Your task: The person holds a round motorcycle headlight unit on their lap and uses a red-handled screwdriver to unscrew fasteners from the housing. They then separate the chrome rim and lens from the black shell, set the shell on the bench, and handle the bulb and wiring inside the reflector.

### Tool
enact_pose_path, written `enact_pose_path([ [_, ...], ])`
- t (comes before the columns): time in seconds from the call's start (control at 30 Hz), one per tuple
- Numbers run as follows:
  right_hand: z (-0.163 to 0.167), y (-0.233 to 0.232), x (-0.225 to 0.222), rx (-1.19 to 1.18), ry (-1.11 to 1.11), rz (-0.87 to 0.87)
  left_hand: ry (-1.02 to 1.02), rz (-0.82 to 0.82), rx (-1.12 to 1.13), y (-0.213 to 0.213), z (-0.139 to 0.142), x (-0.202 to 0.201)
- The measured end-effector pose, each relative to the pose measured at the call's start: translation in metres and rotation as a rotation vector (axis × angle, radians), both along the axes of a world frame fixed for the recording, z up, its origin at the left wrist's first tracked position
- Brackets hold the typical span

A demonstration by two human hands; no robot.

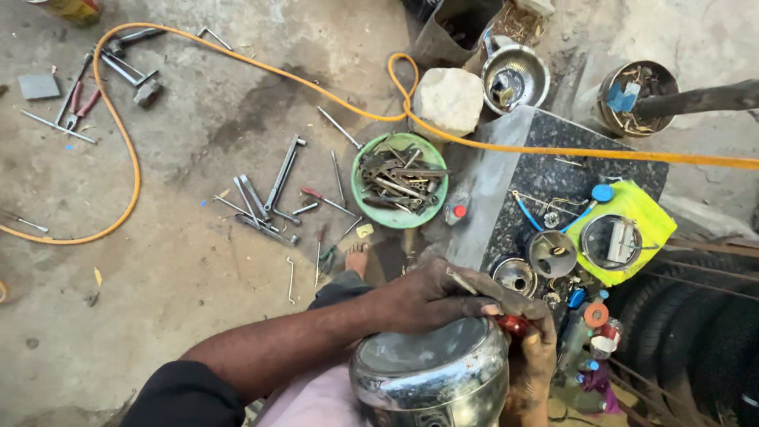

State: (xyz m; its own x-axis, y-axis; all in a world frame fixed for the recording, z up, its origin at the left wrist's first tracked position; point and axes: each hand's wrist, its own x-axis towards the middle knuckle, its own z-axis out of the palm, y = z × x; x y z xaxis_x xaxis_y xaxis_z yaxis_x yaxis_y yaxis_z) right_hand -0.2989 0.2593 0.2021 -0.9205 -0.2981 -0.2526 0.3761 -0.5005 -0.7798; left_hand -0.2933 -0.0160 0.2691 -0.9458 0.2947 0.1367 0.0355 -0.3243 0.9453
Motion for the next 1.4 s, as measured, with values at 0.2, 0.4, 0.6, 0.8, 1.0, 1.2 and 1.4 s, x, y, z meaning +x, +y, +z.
enact_pose_path([
  [0.2,-0.023,0.004,0.002,0.191,-0.03,0.056,0.024,0.014,0.018,-0.006,0.002,0.007],
  [0.4,0.005,-0.026,0.015,0.186,-0.037,0.063,-0.029,0.017,-0.025,-0.017,0.007,0.014],
  [0.6,0.012,-0.007,0.003,-0.194,-0.072,-0.204,-0.449,0.055,-0.162,-0.014,-0.016,0.03],
  [0.8,0.057,0.058,-0.007,0.171,0.402,-0.476,-0.179,0.034,0.372,-0.056,-0.044,0.054],
  [1.0,0.126,0.047,0.017,0.198,0.547,-0.405,-0.345,0.143,0.174,-0.048,-0.026,0.048],
  [1.2,0.168,0.012,0.039,-0.036,0.695,-0.187,-0.039,0.153,-0.276,-0.047,-0.006,0.027],
  [1.4,0.193,-0.037,0.026,-0.125,0.648,0.054,-0.093,0.066,-0.386,-0.039,0.002,0.025],
])
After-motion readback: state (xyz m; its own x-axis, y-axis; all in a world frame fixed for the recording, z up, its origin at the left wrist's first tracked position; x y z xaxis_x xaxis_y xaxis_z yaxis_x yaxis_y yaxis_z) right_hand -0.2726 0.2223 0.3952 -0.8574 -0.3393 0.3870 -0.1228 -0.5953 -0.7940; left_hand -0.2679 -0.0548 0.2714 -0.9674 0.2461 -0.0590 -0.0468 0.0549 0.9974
